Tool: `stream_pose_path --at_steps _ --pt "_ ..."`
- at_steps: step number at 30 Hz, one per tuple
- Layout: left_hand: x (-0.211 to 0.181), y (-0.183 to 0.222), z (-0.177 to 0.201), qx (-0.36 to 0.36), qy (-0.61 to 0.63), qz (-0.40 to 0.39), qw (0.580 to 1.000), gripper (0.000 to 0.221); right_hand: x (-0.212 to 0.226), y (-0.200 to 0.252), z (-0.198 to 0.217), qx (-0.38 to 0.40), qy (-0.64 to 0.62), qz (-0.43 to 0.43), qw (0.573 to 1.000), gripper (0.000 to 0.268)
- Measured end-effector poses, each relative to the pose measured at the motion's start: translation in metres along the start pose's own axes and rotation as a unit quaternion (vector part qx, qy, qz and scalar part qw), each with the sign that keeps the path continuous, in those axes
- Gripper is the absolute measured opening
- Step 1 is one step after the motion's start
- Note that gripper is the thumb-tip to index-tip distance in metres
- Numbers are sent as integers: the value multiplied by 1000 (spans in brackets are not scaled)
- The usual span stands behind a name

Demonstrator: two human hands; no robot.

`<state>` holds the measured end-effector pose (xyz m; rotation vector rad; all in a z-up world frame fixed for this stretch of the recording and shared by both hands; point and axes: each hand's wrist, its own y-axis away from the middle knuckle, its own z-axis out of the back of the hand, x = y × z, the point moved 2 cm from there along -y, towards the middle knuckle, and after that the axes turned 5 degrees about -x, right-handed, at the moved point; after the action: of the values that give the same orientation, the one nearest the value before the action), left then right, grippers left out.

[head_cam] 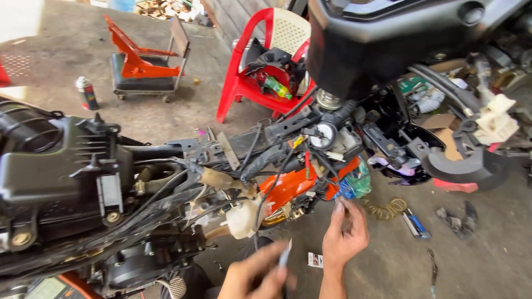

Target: Inspecting and testing the electrical wiring harness of a motorcycle using a multimeter and manual manipulation of connectors.

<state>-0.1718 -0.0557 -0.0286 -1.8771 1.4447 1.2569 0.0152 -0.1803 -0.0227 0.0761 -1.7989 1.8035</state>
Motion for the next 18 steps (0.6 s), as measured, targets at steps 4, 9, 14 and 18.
stream_pose_path --at_steps 4,9,14,18 --pt "6 -72 -24 -22 -103 -124 987 48 14 -46 -15 99 42 123 987 14" --pt "18 -114 -39 -109 -173 -292 934 29 -10 -56 -41 214 212 188 935 26" --pt "15 -114 -46 -118 -128 -339 925 33 1 -89 -42 405 143 -165 888 43" --pt "21 -120 -54 -119 -96 -334 930 41 -3 -109 -42 483 2 -224 846 24"
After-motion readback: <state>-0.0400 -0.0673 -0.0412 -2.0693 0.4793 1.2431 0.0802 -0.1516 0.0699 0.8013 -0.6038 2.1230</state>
